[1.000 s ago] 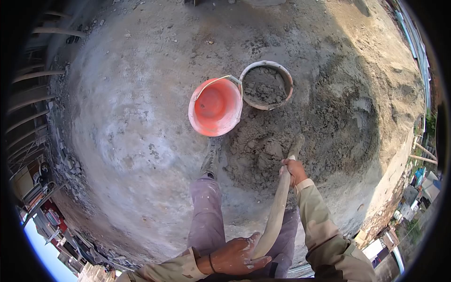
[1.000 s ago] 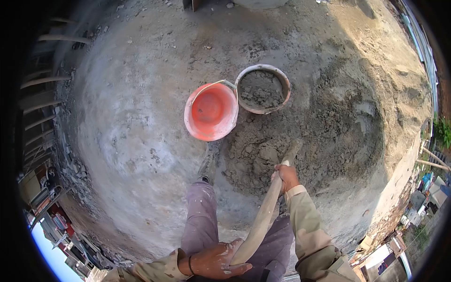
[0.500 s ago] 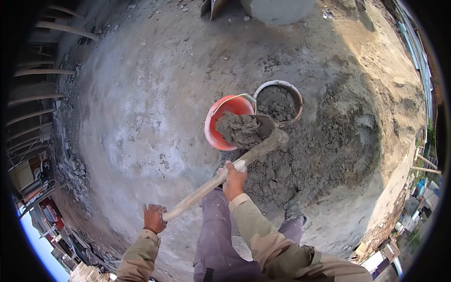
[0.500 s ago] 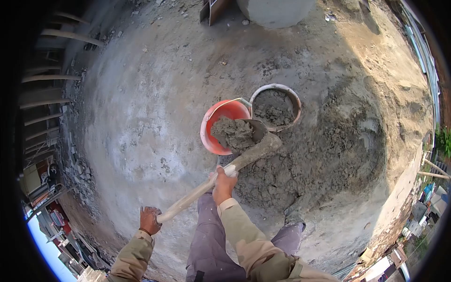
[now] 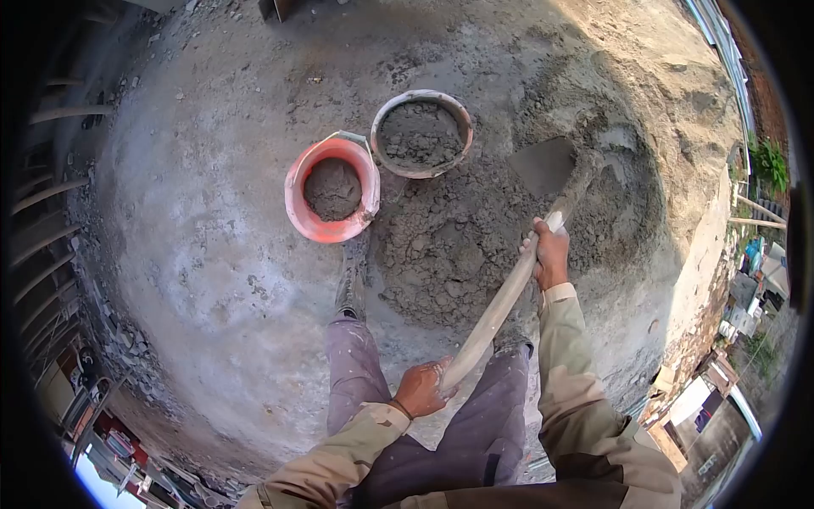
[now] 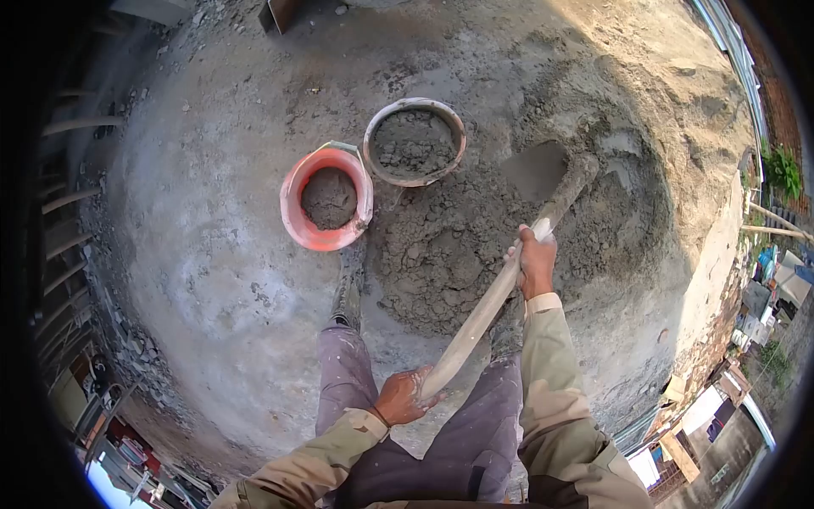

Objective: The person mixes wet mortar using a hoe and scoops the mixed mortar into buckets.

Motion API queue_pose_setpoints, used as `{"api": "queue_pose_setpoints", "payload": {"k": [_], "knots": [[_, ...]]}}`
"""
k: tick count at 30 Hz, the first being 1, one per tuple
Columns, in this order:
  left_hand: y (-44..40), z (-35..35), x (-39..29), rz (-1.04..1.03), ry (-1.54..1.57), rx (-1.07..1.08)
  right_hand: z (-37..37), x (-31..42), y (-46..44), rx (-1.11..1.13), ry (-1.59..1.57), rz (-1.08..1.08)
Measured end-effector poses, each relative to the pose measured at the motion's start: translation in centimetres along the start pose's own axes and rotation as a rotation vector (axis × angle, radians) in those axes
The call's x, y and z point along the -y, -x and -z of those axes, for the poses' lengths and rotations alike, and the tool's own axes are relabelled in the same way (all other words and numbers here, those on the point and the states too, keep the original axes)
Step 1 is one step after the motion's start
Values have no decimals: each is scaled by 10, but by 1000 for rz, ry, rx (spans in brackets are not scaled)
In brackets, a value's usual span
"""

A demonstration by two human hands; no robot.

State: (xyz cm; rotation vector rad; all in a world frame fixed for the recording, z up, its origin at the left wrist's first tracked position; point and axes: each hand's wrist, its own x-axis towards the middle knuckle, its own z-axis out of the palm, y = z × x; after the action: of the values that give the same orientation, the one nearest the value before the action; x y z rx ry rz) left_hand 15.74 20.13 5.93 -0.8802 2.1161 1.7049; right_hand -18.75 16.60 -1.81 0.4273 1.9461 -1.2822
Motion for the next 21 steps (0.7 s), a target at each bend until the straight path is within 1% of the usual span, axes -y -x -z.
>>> {"api": "queue_pose_setpoints", "payload": {"k": [2,3,5,6,7,8,9,10,11,12,14,15,16,17,18,19,21], "knots": [[-50,-36,-10,116,11,26,15,-13,-64,-19,113,31],[-62,-57,0,127,12,44,20,-34,-93,-29,177,47],[-83,-93,28,172,91,7,18,-97,-135,-70,435,14],[-74,-101,33,278,150,80,17,-140,-139,-40,533,-107],[-54,-108,33,390,133,142,23,-201,-140,-8,628,-229],[-27,-119,30,507,119,207,57,-351,-193,52,804,-210],[-8,-126,25,579,100,225,55,-371,-153,107,970,-202],[-1,-132,24,599,95,228,51,-383,-132,188,911,-283],[7,-126,7,626,95,233,52,-412,-126,274,855,-369],[2,-116,-10,643,96,231,50,-396,-114,288,857,-380],[-27,-98,-34,532,220,245,42,-348,-109,450,625,-621],[-31,-99,-39,528,218,238,49,-347,-122,453,625,-613],[-34,-98,-45,455,247,217,56,-335,-129,706,833,-328],[-30,-95,-52,378,256,162,58,-329,-129,594,725,-504],[-28,-89,-60,300,260,109,53,-303,-117,457,613,-661],[-23,-69,-80,299,272,104,57,-281,-104,454,625,-660],[-16,-24,-108,317,327,185,59,-241,-83,265,383,-758]]}}
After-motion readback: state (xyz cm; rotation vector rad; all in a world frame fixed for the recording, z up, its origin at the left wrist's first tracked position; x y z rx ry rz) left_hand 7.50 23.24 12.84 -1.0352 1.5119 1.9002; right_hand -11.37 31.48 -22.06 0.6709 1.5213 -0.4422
